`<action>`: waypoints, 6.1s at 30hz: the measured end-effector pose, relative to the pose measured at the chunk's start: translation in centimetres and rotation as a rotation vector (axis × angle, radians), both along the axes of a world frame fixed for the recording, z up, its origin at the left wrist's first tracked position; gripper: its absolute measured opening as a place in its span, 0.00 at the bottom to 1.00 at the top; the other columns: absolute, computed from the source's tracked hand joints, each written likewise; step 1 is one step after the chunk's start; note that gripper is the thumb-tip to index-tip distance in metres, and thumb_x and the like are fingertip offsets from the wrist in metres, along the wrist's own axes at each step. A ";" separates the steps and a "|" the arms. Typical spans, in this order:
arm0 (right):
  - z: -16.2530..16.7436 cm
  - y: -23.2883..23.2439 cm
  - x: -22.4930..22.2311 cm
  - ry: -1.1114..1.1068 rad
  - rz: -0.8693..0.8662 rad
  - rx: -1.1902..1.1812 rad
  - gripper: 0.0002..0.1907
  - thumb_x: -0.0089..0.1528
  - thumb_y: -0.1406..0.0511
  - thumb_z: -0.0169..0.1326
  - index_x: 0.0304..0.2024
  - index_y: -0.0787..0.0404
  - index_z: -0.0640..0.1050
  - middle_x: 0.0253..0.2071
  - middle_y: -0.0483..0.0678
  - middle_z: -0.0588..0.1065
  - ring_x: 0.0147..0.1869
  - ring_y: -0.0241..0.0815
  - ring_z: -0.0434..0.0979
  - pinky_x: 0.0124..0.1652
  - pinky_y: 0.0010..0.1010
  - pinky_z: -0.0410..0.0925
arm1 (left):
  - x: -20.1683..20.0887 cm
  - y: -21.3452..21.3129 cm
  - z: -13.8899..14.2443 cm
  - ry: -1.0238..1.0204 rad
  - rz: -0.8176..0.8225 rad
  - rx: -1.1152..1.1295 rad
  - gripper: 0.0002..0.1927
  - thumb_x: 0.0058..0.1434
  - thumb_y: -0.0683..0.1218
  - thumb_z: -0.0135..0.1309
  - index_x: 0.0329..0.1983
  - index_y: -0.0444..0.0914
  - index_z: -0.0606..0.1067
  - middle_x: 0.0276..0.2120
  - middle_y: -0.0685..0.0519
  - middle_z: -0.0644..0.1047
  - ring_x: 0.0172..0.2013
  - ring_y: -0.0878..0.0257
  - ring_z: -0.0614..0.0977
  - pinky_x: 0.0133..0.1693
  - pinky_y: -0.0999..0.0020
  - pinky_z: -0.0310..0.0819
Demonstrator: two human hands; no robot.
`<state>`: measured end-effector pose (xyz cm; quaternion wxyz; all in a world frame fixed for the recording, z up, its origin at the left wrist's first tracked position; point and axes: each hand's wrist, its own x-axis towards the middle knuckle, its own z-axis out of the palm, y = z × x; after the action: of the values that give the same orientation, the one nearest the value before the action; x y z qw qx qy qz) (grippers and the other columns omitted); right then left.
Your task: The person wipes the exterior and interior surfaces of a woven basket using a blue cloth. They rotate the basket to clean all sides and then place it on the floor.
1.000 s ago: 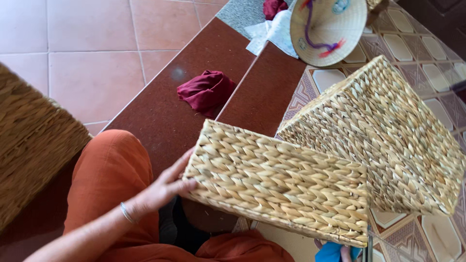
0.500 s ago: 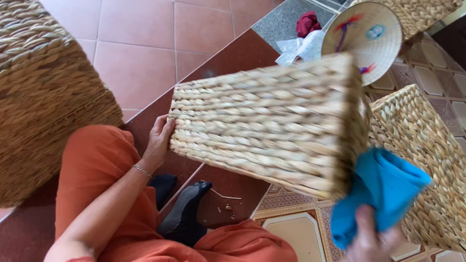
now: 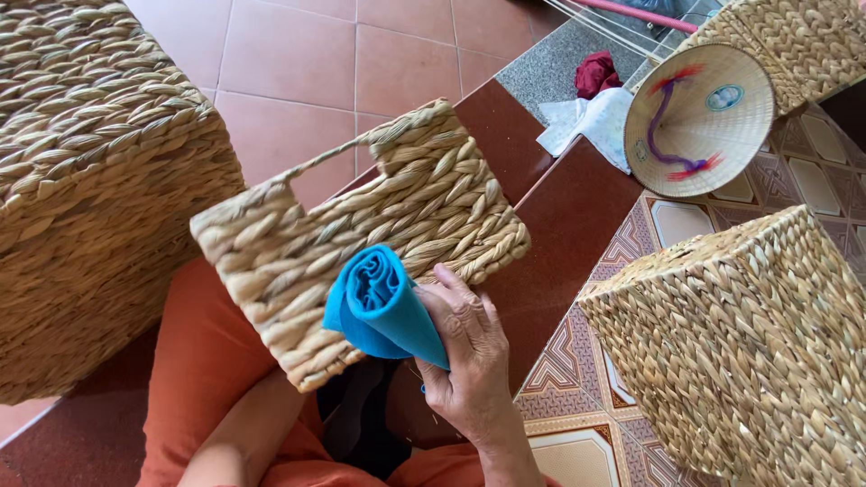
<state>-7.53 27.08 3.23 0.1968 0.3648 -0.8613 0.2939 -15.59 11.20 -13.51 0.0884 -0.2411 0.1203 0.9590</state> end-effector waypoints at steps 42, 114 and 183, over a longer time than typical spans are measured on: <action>-27.3 15.3 -8.9 -0.430 -0.133 0.347 0.20 0.53 0.77 0.56 0.48 0.60 0.80 0.45 0.54 0.77 0.51 0.56 0.75 0.49 0.49 0.68 | -3.6 -12.8 2.8 0.663 -0.013 -2.125 0.22 0.69 0.49 0.55 0.64 0.37 0.73 0.65 0.46 0.67 0.65 0.53 0.64 0.70 0.53 0.61; -7.1 6.2 -15.2 -0.006 -0.842 0.293 0.15 0.66 0.59 0.57 0.41 0.67 0.78 0.46 0.59 0.70 0.48 0.54 0.72 0.43 0.47 0.70 | -0.1 -7.9 2.6 0.588 -0.197 -1.445 0.25 0.70 0.58 0.46 0.46 0.31 0.80 0.27 0.54 0.82 0.31 0.72 0.78 0.34 0.70 0.76; -7.7 8.7 -14.3 0.048 -0.883 0.286 0.16 0.63 0.59 0.59 0.41 0.67 0.78 0.39 0.56 0.72 0.37 0.49 0.75 0.32 0.42 0.70 | -1.8 -8.7 1.8 0.478 -0.308 -1.308 0.25 0.70 0.58 0.51 0.43 0.31 0.83 0.29 0.58 0.79 0.32 0.73 0.74 0.34 0.72 0.74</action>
<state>-21.84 35.78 -4.50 0.2708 -0.0066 -0.9612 0.0515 -17.37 2.47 -11.70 0.0315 -0.0079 0.7198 0.6935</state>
